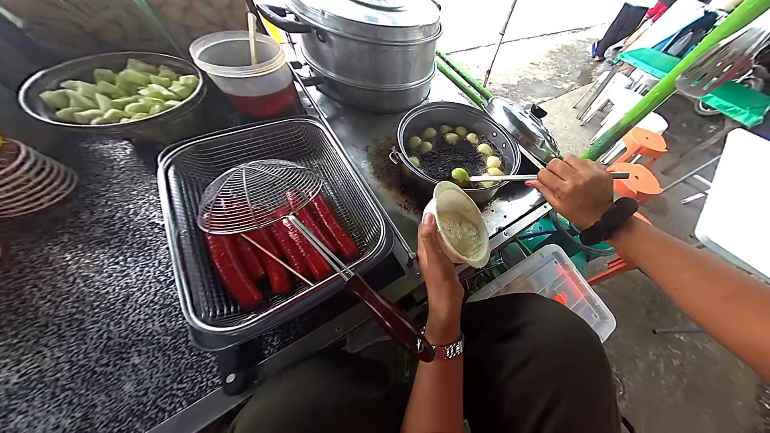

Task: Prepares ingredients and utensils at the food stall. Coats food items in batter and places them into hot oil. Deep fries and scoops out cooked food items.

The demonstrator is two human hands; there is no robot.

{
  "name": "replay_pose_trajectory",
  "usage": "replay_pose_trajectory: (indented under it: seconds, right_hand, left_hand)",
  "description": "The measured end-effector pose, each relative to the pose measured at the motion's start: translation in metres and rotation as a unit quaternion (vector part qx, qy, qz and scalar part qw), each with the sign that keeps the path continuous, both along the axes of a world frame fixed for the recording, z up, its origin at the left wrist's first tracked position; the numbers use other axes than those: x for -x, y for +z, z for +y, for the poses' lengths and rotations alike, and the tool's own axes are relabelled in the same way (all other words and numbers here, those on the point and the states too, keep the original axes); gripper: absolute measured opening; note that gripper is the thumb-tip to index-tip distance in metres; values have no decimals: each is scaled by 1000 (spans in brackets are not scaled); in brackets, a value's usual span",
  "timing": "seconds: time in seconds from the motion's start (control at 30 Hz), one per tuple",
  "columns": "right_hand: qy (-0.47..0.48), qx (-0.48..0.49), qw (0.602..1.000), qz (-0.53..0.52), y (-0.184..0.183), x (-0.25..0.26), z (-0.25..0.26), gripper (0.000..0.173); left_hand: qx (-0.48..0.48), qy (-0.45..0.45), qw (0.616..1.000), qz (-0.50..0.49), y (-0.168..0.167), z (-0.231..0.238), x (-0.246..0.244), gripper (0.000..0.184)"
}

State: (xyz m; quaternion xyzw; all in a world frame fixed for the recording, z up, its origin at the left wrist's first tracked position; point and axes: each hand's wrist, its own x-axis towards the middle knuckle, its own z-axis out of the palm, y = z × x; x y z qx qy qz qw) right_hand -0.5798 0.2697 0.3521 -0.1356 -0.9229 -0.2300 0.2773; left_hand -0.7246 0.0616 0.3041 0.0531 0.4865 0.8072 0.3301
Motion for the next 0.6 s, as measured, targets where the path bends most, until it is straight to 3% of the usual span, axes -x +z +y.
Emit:
replay_pose_trajectory:
  seconds: [0.17, 0.27, 0.37, 0.43, 0.5, 0.6]
  right_hand:
    - [49, 250, 965, 55, 45, -16, -8, 41]
    - [145, 212, 966, -17, 76, -28, -11, 47]
    - [170, 94, 975, -107, 91, -27, -22, 56]
    - [181, 67, 972, -132, 92, -23, -29, 57]
    - [180, 103, 969, -132, 89, -19, -35, 56]
    - [122, 283, 945, -110, 78, -20, -49, 46]
  left_hand:
    - [-15, 5, 1000, -9, 4, -2, 2, 50]
    - [-13, 1, 1000, -10, 6, -3, 2, 50]
    - [-18, -7, 1000, -10, 7, -4, 1, 52]
    - [-14, -8, 1000, -3, 7, -4, 0, 53]
    - [-12, -9, 1000, 7, 7, -5, -1, 54]
    - [3, -7, 1000, 30, 5, -4, -3, 53]
